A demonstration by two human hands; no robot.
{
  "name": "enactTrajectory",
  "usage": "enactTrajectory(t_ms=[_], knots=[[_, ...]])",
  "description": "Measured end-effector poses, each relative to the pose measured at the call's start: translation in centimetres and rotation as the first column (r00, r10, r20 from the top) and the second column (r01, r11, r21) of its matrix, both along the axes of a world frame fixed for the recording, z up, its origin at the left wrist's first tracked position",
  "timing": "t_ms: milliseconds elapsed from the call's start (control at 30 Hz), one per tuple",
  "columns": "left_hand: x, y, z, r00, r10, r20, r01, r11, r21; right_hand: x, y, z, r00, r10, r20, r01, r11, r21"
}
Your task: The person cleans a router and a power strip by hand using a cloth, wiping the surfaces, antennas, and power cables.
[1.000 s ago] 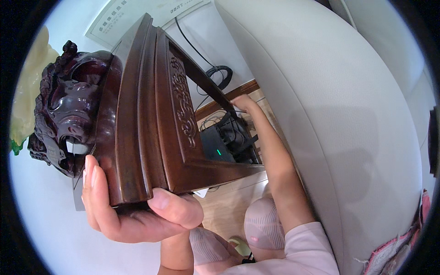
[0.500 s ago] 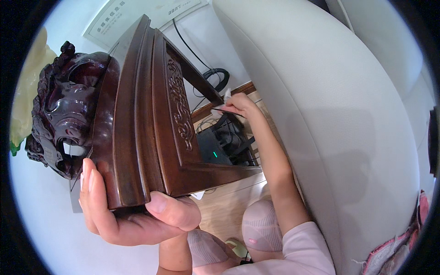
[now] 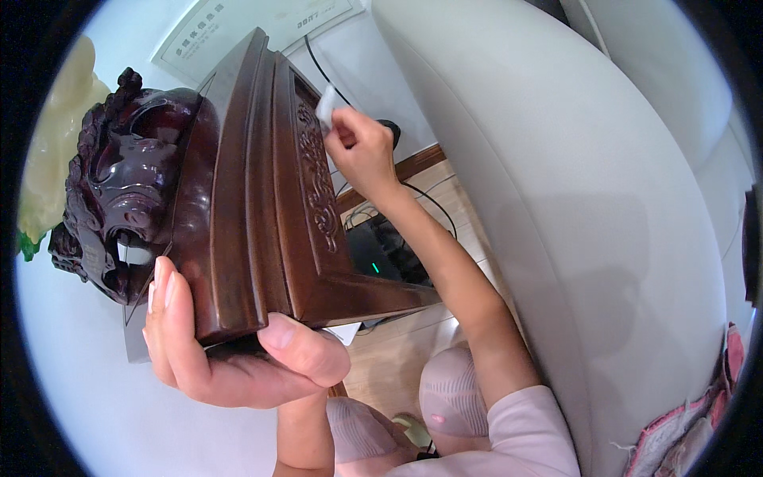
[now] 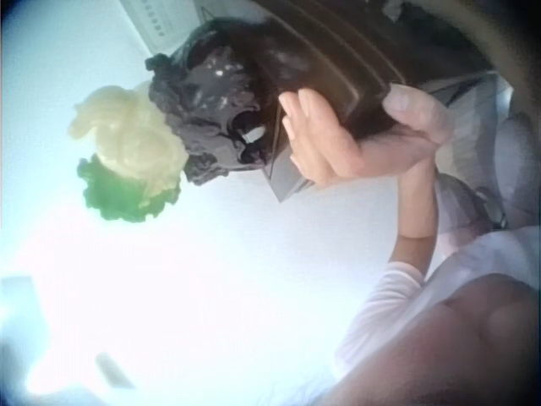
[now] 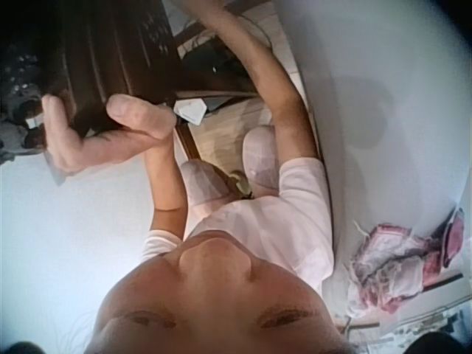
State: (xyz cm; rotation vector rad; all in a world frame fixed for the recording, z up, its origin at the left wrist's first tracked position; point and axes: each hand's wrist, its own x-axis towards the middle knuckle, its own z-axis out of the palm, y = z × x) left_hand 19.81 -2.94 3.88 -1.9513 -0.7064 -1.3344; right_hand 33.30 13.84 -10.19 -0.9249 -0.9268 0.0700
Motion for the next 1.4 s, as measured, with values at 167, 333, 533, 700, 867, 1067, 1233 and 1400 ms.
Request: enactTrajectory(t_ms=[167, 333, 533, 700, 867, 1067, 1233, 1400], knots=[[-0.2, 0.0, -0.1, 1.0, -0.021, 0.019, 0.022, 0.999, -0.043, -0.7, 0.1, -3.7, 0.843, -0.257, 0.472, 0.249, 0.965, 0.081], [0.0, 0.3, -0.4, 0.996, -0.046, 0.071, 0.05, 0.997, -0.056, -2.9, 0.5, -7.9, 0.536, -0.255, 0.805, 0.626, 0.76, -0.176], [0.4, 0.2, 0.0, 0.998, -0.062, -0.002, 0.061, 0.994, 0.088, -0.3, -2.0, -11.3, 0.678, 0.065, 0.732, 0.474, 0.723, -0.503], [-0.7, 0.5, -0.3, 0.998, -0.01, -0.054, 0.02, 0.981, 0.194, 1.2, -7.6, -5.9, 0.981, -0.11, 0.157, 0.147, 0.958, -0.246], [-1.4, -1.2, -0.9, 0.977, -0.212, -0.002, 0.212, 0.977, -0.032, -0.2, -17.7, 1.9, 0.962, -0.206, -0.178, 0.217, 0.975, 0.048], [-10.7, -4.2, -3.3, 0.724, -0.63, 0.281, 0.69, 0.651, -0.318, -9.4, -25.3, 7.5, 0.91, -0.172, 0.376, 0.033, 0.936, 0.35], [-18.2, -6.9, -5.6, 0.39, -0.429, 0.815, 0.874, 0.452, -0.18, -18.7, -23.7, 9.1, 0.688, 0.317, 0.652, -0.435, 0.9, 0.021], [-25.5, -5.7, -7.9, 0.236, -0.084, 0.968, 0.861, 0.48, -0.168, -25.5, -20.5, 8.7, 0.546, 0.415, 0.727, -0.491, 0.862, -0.123]])
